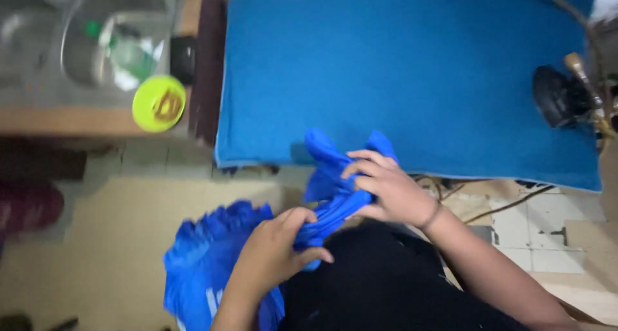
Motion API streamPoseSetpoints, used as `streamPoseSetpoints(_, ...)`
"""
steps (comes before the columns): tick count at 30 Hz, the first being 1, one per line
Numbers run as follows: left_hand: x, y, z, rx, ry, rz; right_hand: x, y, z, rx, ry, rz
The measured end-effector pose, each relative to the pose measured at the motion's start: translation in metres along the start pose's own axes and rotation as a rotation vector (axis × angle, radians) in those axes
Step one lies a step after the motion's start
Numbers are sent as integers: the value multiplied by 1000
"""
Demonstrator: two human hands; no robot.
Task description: Iron a blue t-shirt on a padded surface.
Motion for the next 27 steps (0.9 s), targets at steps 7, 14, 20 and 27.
streamPoseSetpoints(7, -21, -110, -3, 14, -522, 49, 84, 133, 110, -225, -229, 249)
streamPoseSetpoints(14, 0, -218, 5, 103, -625, 43, 196, 146, 187, -563, 313, -107)
streamPoseSetpoints(20, 31, -293, -37, -34, -779, 39, 214, 194, 325, -704, 619, -351)
streamPoseSetpoints(27, 110, -297, -31, -226, -548, 468, 300, 195, 298, -525, 580, 410)
Point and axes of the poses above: each hand's wrist, its own y-axis away from the middle knuckle, its own x-axis out of the back of the hand, z = x × y, the point moved 10 cm from there along -y, towards the middle knuckle, and after that the axes turned 6 degrees about y, right-handed, at the moved point
